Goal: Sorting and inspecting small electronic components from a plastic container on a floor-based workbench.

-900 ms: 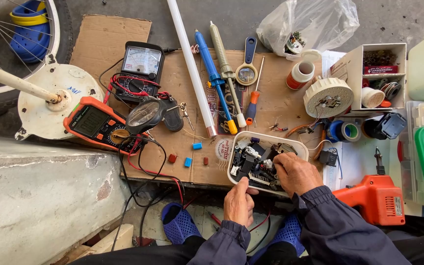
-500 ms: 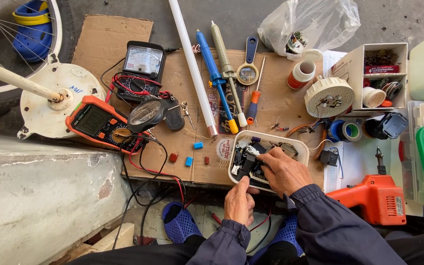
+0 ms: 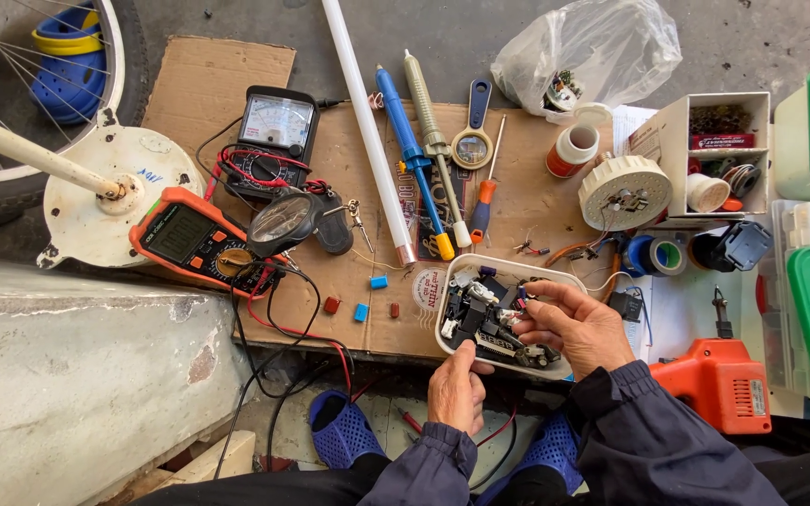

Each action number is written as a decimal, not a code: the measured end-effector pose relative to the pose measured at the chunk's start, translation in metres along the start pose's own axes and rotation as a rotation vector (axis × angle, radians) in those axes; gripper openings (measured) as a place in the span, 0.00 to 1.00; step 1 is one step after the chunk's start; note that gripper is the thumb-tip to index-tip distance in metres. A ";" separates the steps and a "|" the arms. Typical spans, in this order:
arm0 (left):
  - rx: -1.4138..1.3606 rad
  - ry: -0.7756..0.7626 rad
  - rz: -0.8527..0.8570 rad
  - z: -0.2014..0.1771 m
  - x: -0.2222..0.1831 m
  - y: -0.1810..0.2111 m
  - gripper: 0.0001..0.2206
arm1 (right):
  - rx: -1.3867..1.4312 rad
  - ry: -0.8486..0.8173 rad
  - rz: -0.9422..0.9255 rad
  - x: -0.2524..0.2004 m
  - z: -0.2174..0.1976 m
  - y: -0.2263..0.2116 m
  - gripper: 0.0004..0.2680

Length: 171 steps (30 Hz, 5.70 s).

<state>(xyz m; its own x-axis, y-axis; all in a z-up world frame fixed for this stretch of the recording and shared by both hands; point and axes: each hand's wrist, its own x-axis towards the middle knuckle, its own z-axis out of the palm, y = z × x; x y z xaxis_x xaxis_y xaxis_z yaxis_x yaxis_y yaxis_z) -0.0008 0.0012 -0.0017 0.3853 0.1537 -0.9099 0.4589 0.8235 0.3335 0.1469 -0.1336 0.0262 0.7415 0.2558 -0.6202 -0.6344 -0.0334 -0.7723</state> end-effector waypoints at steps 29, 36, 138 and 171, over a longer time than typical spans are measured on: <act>0.074 0.034 0.006 0.002 -0.002 0.004 0.27 | -0.012 0.019 -0.060 -0.013 0.008 0.000 0.17; 0.516 0.057 0.272 0.001 -0.039 0.019 0.30 | -0.057 0.010 -0.321 -0.038 0.014 0.005 0.09; 0.011 0.299 0.354 -0.015 0.005 0.001 0.20 | -1.590 0.144 -0.426 0.011 -0.010 0.039 0.17; 0.079 0.290 0.254 -0.008 -0.013 0.014 0.21 | -1.788 0.150 -0.577 -0.014 0.004 0.027 0.03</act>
<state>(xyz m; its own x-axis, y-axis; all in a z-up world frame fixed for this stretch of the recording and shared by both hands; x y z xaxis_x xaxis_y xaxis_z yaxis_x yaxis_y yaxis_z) -0.0056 0.0156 0.0127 0.2579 0.5043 -0.8241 0.4428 0.6964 0.5648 0.1182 -0.1344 0.0147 0.8254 0.5293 -0.1963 0.5371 -0.8434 -0.0154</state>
